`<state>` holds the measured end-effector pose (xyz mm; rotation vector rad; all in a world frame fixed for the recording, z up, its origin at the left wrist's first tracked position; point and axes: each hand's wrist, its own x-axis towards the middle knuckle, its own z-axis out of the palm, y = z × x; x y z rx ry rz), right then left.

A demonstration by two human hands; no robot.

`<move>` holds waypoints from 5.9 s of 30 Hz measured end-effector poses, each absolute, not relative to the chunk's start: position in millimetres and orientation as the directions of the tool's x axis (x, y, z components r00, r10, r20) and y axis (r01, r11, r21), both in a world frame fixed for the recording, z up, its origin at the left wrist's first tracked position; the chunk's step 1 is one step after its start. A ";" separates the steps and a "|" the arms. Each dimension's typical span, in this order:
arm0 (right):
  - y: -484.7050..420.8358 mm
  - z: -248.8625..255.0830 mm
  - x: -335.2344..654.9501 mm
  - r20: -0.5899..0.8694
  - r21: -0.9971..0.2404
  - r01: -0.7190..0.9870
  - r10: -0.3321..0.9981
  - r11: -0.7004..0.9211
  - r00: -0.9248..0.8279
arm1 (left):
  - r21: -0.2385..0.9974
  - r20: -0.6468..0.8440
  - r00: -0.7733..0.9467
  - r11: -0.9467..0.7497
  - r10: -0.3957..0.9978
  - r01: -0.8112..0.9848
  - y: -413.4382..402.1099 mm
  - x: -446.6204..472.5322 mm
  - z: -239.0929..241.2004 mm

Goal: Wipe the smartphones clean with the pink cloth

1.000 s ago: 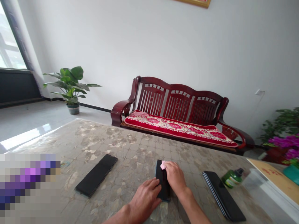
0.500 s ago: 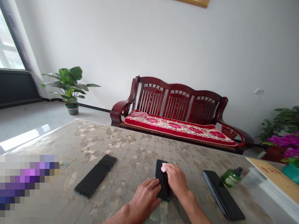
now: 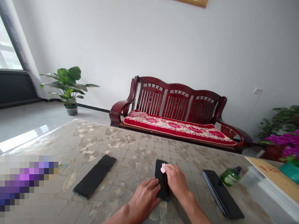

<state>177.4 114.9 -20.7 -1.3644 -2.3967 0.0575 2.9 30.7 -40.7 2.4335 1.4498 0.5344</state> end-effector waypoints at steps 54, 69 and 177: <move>121.3 -23.1 161.8 0.324 -0.258 0.824 0.848 0.505 -0.418 | 0.415 0.183 0.425 -0.461 0.887 0.784 31.3 2.2 -43.7; 116.9 -18.9 159.3 0.298 -0.255 0.835 0.861 0.487 -0.411 | 0.419 0.209 0.420 -0.469 0.883 0.777 31.2 2.3 -41.5; 100.2 -17.0 157.8 0.265 -0.319 0.798 0.856 0.512 -0.444 | 0.414 0.240 0.421 -0.484 0.875 0.771 32.3 2.9 -39.2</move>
